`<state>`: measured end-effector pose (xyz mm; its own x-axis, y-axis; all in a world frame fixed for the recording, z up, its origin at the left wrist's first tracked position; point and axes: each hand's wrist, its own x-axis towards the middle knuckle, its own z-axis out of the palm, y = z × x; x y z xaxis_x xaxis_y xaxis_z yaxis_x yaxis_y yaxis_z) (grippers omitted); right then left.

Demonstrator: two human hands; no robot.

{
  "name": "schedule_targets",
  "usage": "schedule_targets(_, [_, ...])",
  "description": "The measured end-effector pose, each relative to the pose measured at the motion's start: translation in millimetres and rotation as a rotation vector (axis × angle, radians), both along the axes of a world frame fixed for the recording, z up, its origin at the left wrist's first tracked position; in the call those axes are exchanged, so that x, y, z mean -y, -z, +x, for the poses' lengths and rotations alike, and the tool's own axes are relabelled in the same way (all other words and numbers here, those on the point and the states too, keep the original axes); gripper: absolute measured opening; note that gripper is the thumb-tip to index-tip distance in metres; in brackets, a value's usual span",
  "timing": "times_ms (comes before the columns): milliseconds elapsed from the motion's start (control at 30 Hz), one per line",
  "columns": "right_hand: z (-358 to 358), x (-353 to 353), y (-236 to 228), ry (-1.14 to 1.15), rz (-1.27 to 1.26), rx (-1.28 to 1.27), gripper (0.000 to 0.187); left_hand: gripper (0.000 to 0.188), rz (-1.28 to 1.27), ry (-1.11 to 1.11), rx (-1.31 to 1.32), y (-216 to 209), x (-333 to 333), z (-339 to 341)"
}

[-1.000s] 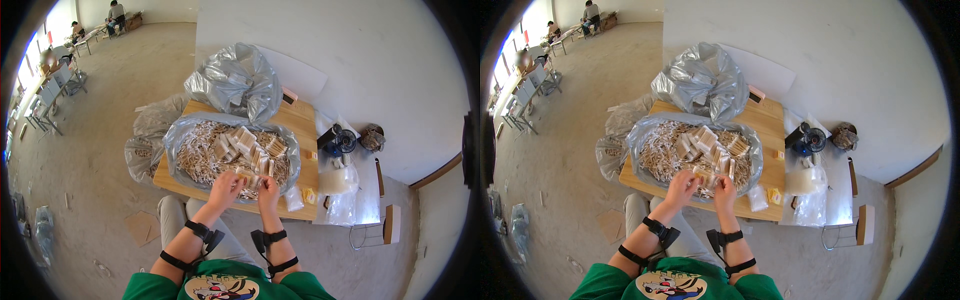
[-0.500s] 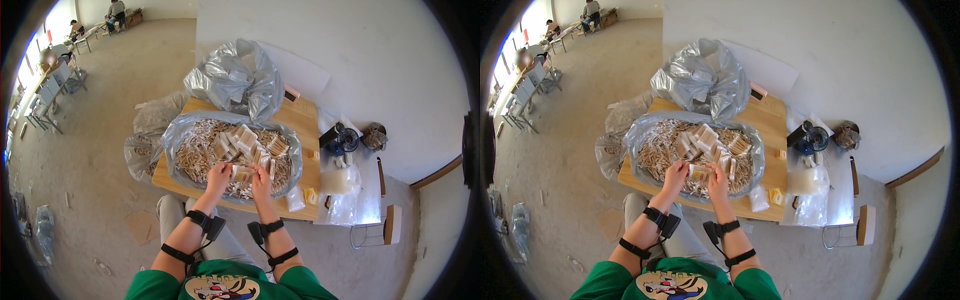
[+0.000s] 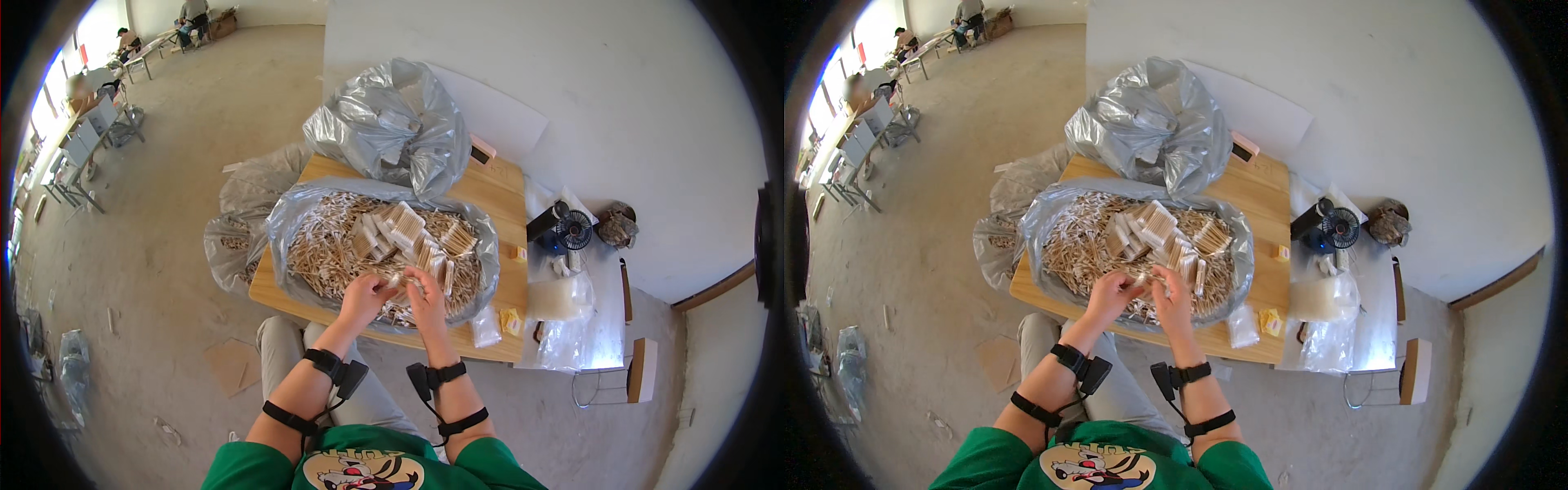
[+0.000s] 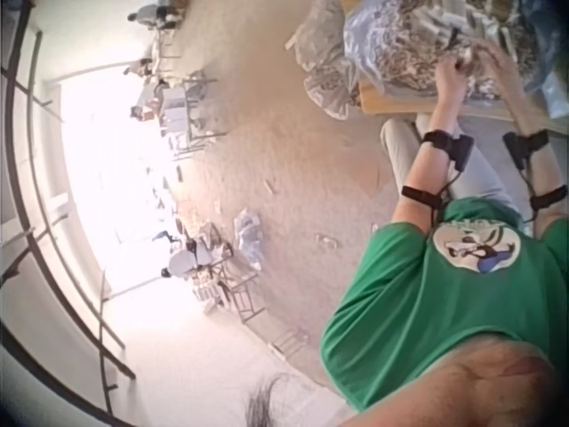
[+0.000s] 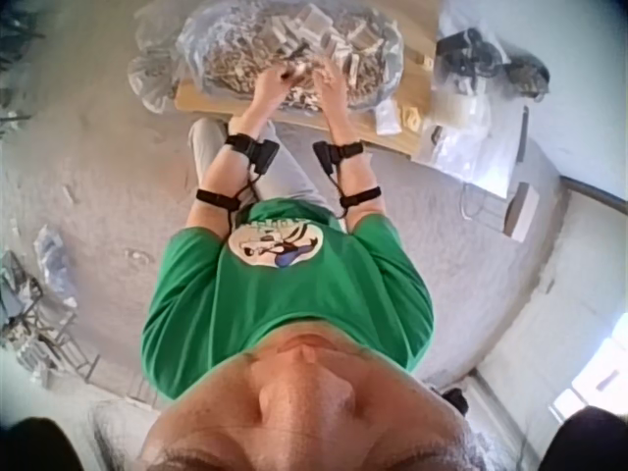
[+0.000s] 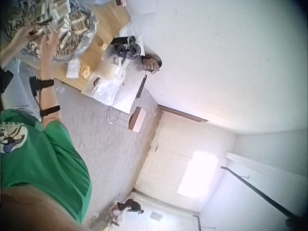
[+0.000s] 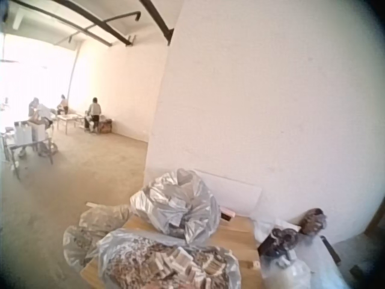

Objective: Packing bundles of cotton swabs into small plastic bags.

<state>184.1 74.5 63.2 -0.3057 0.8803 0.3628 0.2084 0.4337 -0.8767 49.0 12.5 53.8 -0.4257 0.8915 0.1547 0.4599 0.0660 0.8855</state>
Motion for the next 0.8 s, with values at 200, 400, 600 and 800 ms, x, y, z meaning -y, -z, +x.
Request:
schedule_targets(200, [-2.9, -3.8, -9.9, -0.135, -0.102, 0.043, 0.009, 0.024, 0.068, 0.033, -0.006, -11.0, -1.1, 3.2])
schedule_targets(400, [-9.6, 0.5, -27.0, -0.126, -0.109, -0.005, 0.005, 0.019, 0.088, 0.007, 0.180, -14.0, 0.3, 2.2])
schedule_targets(600, [-7.1, 7.4, -44.9, -0.110, -0.016, 0.044, 0.005, 0.018, 0.079, 0.039, 0.302, -17.3, 1.6, 2.6])
schedule_targets(800, [-10.5, 4.8, -36.8, -0.058, -0.018, 0.011, 0.006, 0.014, 0.015, -0.042, 0.422, -18.5, 2.5, 8.7])
